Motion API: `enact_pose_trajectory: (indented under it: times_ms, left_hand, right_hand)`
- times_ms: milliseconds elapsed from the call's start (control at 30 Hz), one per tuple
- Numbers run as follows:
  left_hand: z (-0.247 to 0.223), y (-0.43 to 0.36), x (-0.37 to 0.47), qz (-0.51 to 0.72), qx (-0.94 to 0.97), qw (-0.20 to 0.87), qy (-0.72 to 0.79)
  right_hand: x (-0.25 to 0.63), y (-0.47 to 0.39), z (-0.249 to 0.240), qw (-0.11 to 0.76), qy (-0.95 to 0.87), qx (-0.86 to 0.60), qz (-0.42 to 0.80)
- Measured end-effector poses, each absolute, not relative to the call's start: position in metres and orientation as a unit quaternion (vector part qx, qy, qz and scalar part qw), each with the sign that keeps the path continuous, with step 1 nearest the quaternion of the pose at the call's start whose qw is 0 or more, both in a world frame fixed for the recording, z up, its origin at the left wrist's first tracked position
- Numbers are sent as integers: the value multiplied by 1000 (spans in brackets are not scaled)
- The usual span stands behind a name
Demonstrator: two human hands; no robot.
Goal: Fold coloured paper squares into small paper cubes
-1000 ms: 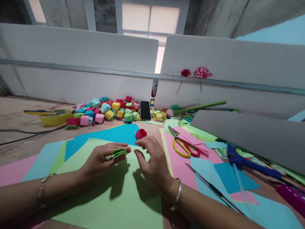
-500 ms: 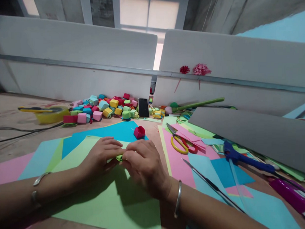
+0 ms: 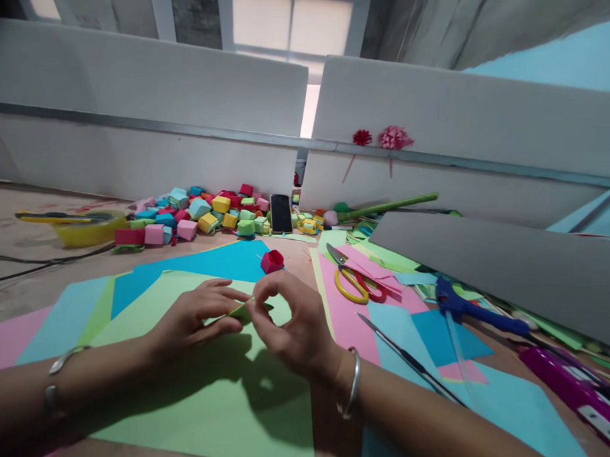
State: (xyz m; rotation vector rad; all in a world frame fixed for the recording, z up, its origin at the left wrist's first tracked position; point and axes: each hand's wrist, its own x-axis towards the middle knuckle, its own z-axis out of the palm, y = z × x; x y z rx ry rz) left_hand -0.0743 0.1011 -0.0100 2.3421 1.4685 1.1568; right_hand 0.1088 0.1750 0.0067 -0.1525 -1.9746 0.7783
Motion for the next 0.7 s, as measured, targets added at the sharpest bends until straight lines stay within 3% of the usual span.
enact_pose_trajectory:
  times_ms: [167,300,500,700]
  left_hand:
    - [-10,104,-74,448,690,199,533]
    - [-12,106,-77,460,645,127,596]
    - [-12,107,-79,378,686,42,620]
    - [-9,106,-78,344,722,44,599]
  right_hand:
    - [107,184,6,493,-741,-137,434]
    - [106,196,4,479,-696,-212,492]
    - [105,205,-1,342,-843,-262,323]
    - [106,204,1,308,-893,-201,257]
